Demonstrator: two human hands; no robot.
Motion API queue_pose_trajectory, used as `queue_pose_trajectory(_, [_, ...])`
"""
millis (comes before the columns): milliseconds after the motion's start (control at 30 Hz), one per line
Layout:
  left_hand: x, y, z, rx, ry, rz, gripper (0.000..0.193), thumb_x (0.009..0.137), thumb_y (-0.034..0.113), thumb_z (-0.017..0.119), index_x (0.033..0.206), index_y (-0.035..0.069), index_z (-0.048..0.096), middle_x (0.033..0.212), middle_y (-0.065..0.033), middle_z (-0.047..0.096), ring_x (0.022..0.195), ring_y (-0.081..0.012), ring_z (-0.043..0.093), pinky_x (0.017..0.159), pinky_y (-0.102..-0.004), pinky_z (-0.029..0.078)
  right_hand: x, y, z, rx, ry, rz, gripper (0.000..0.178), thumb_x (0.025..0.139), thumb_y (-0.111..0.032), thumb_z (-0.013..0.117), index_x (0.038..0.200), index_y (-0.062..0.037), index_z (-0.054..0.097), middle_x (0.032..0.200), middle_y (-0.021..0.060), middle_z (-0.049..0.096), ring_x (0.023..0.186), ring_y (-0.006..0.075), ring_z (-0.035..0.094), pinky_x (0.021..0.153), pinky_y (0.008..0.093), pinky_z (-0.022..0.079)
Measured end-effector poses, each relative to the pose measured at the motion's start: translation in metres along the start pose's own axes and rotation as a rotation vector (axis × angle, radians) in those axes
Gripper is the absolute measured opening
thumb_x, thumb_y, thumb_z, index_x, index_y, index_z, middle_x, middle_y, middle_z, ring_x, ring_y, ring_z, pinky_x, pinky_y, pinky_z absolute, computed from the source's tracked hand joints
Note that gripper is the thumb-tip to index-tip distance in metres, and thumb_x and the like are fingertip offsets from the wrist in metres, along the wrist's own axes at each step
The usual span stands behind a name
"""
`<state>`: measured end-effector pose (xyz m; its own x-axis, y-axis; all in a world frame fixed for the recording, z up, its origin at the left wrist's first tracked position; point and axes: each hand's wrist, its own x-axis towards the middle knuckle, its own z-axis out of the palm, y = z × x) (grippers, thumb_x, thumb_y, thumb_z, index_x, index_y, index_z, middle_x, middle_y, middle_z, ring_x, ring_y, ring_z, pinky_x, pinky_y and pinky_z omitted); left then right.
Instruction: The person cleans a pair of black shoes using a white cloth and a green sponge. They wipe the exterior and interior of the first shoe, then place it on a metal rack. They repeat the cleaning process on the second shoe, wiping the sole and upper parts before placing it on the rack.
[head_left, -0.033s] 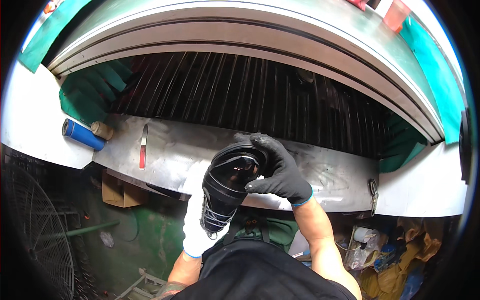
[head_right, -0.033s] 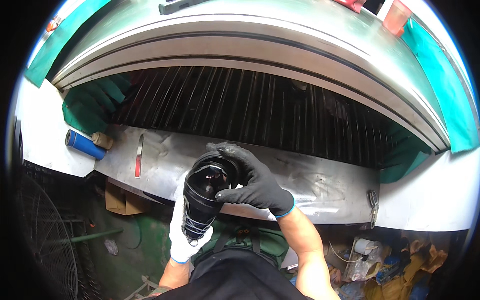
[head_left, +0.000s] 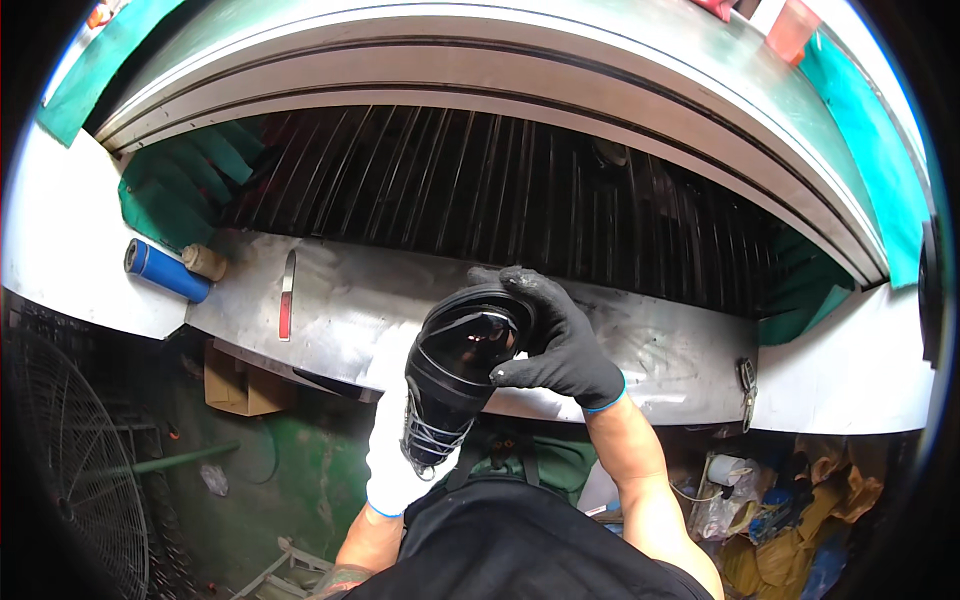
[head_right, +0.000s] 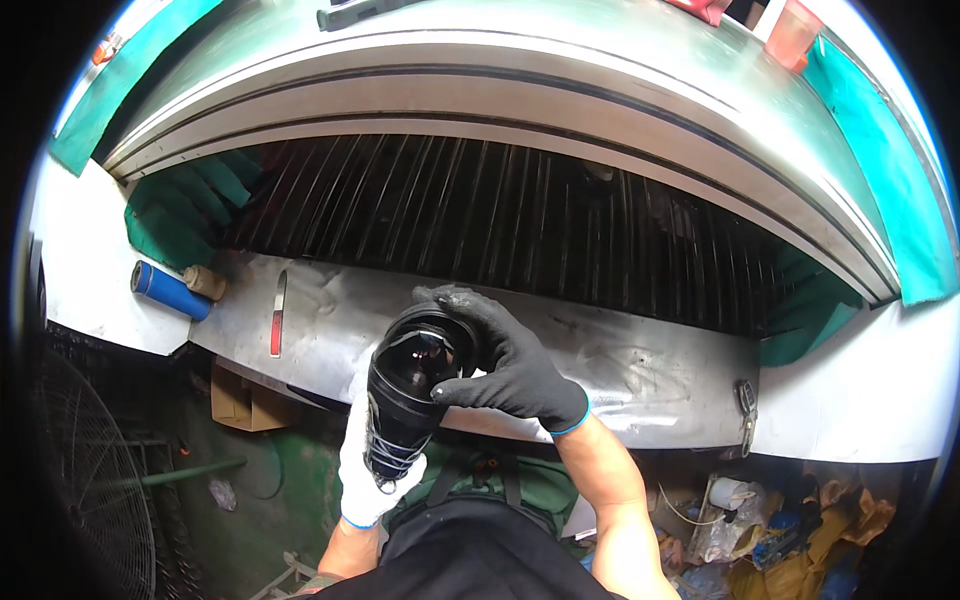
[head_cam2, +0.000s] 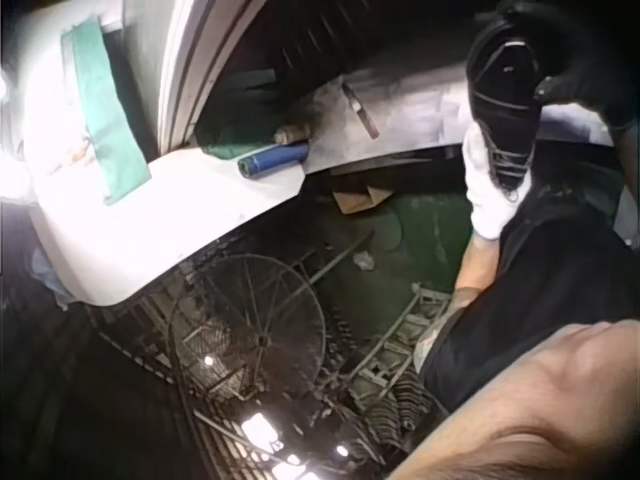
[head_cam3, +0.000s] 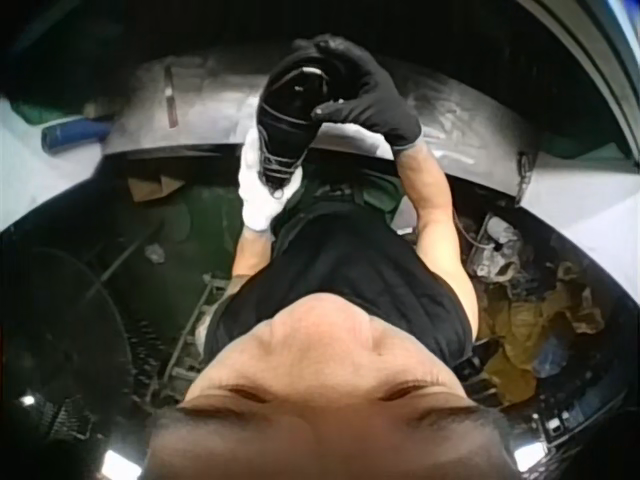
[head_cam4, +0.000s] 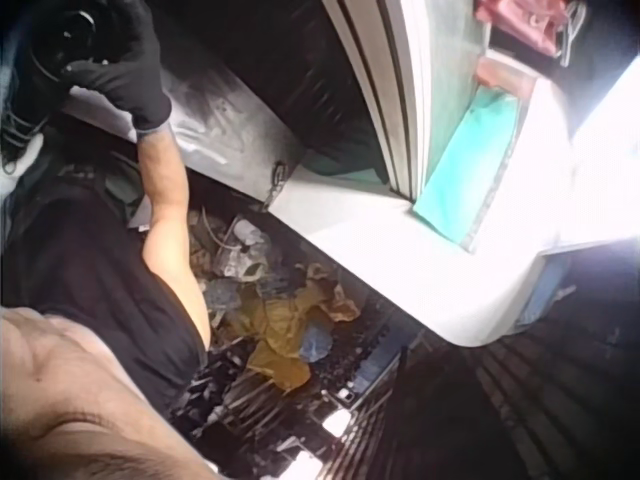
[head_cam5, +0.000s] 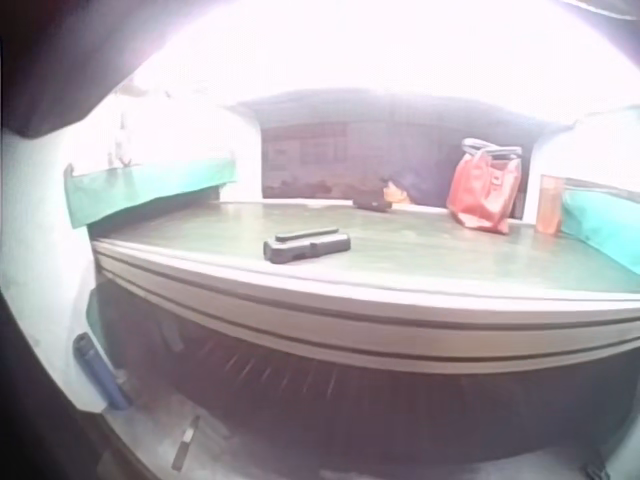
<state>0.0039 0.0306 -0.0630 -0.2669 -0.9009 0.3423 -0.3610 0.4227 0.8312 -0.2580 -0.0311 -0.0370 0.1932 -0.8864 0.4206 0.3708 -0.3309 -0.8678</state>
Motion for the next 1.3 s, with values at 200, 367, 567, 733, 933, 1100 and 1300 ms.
queue_pose_trajectory(200, [-0.004,0.0,0.0,-0.007,-0.015,-0.02,0.089,0.071,0.012,0.091,0.147,-0.008,0.05,0.131,-0.0255,0.064,0.115,-0.039,0.069,0.1,-0.0447,0.056,0.0,-0.003,0.0,-0.056,-0.025,0.006,0.097,0.079,-0.001,0.092,0.161,-0.0089,0.04,0.166,0.0187,0.04,0.15,0.0282,0.044,0.125,0.0433,0.037])
queue_pose_trajectory(367, [-0.004,-0.001,-0.001,-0.023,-0.02,-0.029,0.089,0.07,0.012,0.091,0.147,-0.008,0.051,0.13,-0.0254,0.065,0.115,-0.0389,0.069,0.1,-0.0444,0.056,-0.002,0.0,-0.001,0.004,-0.039,0.052,0.095,0.08,-0.003,0.091,0.16,-0.007,0.041,0.166,0.0189,0.041,0.15,0.0274,0.044,0.125,0.0419,0.038])
queue_pose_trajectory(567, [0.001,0.003,-0.002,0.009,-0.024,-0.016,0.089,0.071,0.012,0.091,0.147,-0.008,0.051,0.13,-0.0249,0.066,0.115,-0.0379,0.07,0.099,-0.0438,0.057,-0.001,-0.004,-0.001,-0.027,-0.038,0.068,0.094,0.079,-0.006,0.093,0.159,-0.0056,0.042,0.164,0.0182,0.043,0.148,0.0269,0.046,0.123,0.0418,0.04])
queue_pose_trajectory(733, [0.005,0.006,-0.004,0.012,-0.03,-0.008,0.088,0.071,0.012,0.091,0.147,-0.008,0.052,0.13,-0.0245,0.066,0.114,-0.0372,0.07,0.099,-0.0432,0.057,-0.001,-0.006,-0.001,-0.033,-0.044,0.095,0.094,0.079,-0.009,0.094,0.158,-0.0051,0.043,0.164,0.0174,0.045,0.147,0.0265,0.048,0.122,0.0416,0.041])
queue_pose_trajectory(933, [0.0,0.006,-0.004,-0.009,-0.024,-0.036,0.086,0.07,0.013,0.092,0.145,-0.007,0.054,0.127,-0.0229,0.067,0.112,-0.0361,0.071,0.097,-0.0429,0.057,0.001,-0.007,-0.002,-0.013,-0.073,0.085,0.094,0.078,-0.007,0.094,0.157,-0.0052,0.044,0.164,0.0169,0.045,0.148,0.0261,0.048,0.123,0.0415,0.04])
queue_pose_trajectory(1100, [-0.003,0.008,-0.006,-0.006,-0.067,-0.078,0.091,0.071,0.014,0.09,0.149,-0.007,0.048,0.136,-0.0239,0.062,0.121,-0.0349,0.066,0.104,-0.0423,0.053,0.0,-0.003,-0.001,0.034,-0.048,0.148,0.096,0.078,-0.006,0.094,0.159,-0.0046,0.042,0.164,0.0166,0.045,0.149,0.0249,0.046,0.124,0.0413,0.039])
queue_pose_trajectory(1300, [-0.005,0.01,-0.009,-0.132,-0.038,-0.115,0.089,0.069,0.018,0.094,0.145,-0.005,0.054,0.129,-0.0206,0.07,0.113,-0.0299,0.072,0.1,-0.0407,0.057,0.0,-0.008,-0.003,0.053,-0.1,0.193,0.1,0.082,-0.006,0.091,0.163,-0.0033,0.034,0.167,0.0153,0.042,0.152,0.0245,0.041,0.126,0.0415,0.035])
